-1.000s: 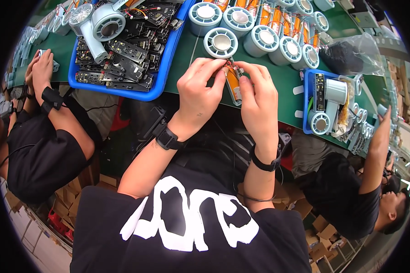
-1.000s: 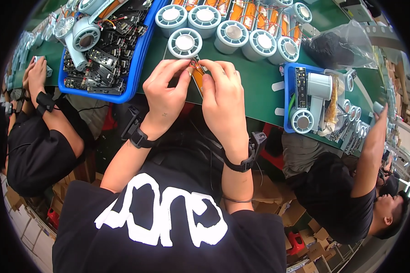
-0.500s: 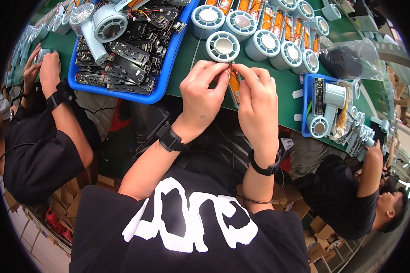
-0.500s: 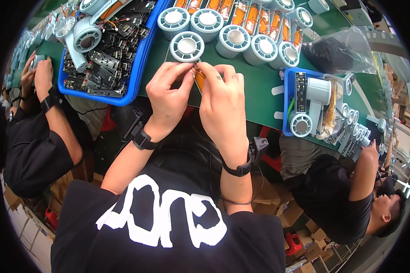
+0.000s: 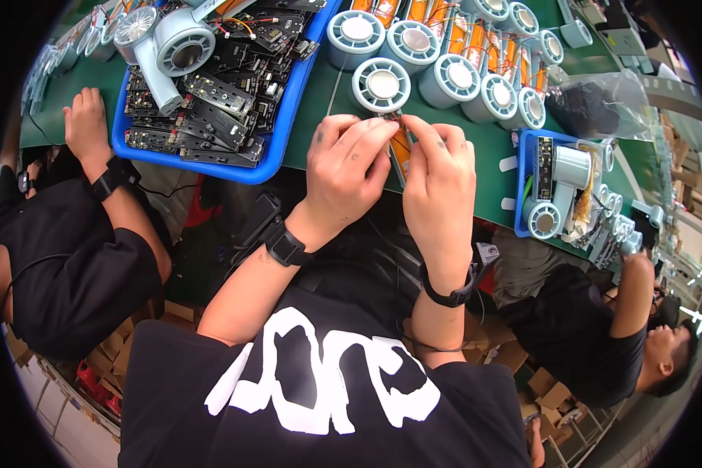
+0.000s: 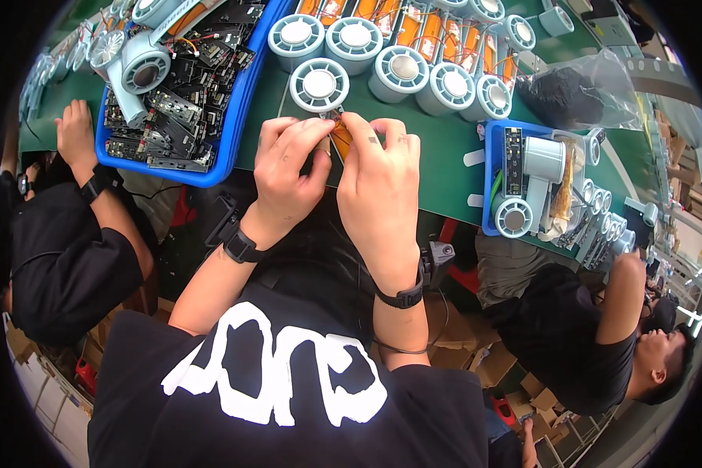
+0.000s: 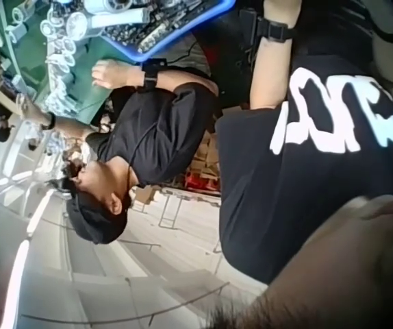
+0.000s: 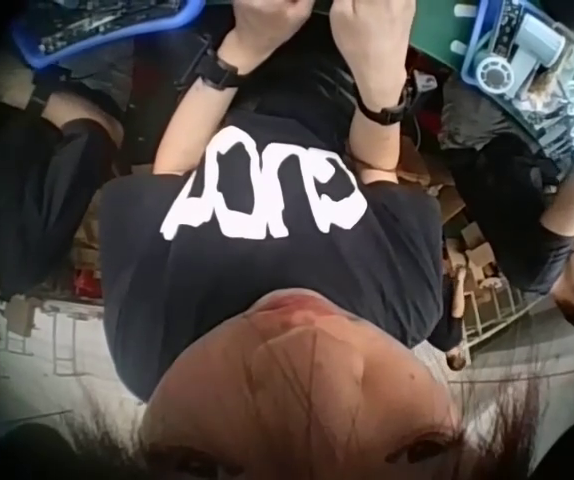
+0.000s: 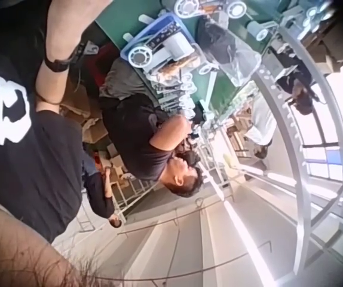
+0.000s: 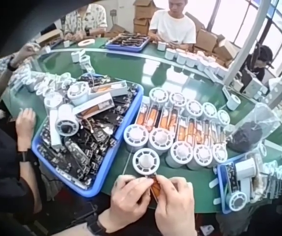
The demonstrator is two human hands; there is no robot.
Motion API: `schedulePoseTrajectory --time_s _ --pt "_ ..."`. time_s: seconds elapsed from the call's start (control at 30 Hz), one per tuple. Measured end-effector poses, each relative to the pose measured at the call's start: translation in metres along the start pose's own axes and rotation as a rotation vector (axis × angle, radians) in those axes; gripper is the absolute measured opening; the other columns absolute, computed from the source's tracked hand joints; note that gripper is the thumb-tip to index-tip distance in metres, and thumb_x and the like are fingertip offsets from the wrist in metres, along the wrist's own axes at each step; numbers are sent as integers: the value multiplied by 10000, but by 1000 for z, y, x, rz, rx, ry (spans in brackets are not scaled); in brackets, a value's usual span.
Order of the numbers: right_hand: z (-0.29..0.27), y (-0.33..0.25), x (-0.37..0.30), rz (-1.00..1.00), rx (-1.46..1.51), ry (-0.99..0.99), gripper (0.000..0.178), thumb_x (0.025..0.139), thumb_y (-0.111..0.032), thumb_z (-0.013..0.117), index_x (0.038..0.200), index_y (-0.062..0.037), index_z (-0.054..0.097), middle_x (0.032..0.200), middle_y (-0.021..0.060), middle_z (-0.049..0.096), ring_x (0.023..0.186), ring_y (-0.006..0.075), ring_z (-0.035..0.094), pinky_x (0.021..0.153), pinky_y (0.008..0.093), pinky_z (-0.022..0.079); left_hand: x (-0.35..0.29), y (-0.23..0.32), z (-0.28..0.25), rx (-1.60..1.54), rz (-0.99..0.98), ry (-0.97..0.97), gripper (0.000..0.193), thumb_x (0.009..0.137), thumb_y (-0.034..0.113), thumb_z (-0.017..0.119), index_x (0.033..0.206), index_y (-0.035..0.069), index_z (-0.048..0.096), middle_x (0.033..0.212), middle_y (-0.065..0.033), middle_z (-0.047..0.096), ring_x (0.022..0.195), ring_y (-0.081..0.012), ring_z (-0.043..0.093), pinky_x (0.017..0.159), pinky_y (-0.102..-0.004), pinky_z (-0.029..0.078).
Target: The person assembles handheld fans by connecting wires from the fan body to a circuit board and fitting the board into the handle. They then place the assembled fan on the table and pick up another fan body to repeat the process.
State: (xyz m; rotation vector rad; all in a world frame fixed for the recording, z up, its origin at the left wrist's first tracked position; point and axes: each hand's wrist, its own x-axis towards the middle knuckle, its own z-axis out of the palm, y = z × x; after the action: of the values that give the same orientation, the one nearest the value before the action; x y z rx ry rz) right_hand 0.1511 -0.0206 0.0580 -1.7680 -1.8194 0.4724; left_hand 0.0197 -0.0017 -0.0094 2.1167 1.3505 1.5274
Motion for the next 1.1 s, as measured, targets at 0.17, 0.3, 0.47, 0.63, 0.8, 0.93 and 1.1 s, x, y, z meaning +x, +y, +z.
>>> schedulePoseTrajectory --time_s 0.17,0.3,0.47,0.63,0.8,0.93,1.1 --pt "1 -2 0 -22 -19 18 282 956 -4 555 1193 -75 691 1081 160 636 967 359 589 841 430 483 4 -1 -7 168 63 -89 365 741 22 721 1104 57 723 1071 -43 658 946 -273 575 802 -385 500" --pt "2 -3 3 -41 -2 38 254 951 -9 567 1172 -47 687 1073 159 652 968 355 602 838 424 493 6 9 -13 254 -3 -203 370 750 51 708 1119 61 727 1076 -42 649 953 -264 561 791 -380 482" --pt "9 -1 6 -65 26 96 225 936 -25 605 1150 -5 673 1075 157 674 972 346 621 832 416 508 6 11 -13 176 -42 -225 379 761 -1 683 1137 41 713 1041 -76 641 936 -288 586 787 -396 504" --pt "14 -1 4 -52 45 134 239 922 -29 634 1157 -4 668 1081 147 680 939 316 636 799 399 521 -1 1 -7 -145 -143 -114 405 765 -63 660 1161 15 690 1003 -106 629 899 -317 615 775 -413 534" --pt "13 2 3 -7 119 115 232 908 -13 642 1137 14 663 1067 162 667 930 351 597 819 430 502 -1 -1 -9 -205 -139 -106 435 761 -98 649 1183 4 676 984 -120 621 865 -328 631 756 -415 551" --pt "12 4 2 98 266 62 237 920 -14 625 1153 -9 668 1085 161 658 956 346 595 831 427 498 -9 -7 -11 -150 -33 -126 456 737 -77 671 1183 17 683 972 -110 615 844 -310 621 730 -401 544" --pt "8 5 7 -20 158 23 234 939 -26 592 1159 -37 671 1109 157 638 983 347 583 849 428 489 -10 -3 -12 -63 18 -163 471 713 -52 675 1178 21 684 945 -99 600 816 -301 601 708 -398 529"
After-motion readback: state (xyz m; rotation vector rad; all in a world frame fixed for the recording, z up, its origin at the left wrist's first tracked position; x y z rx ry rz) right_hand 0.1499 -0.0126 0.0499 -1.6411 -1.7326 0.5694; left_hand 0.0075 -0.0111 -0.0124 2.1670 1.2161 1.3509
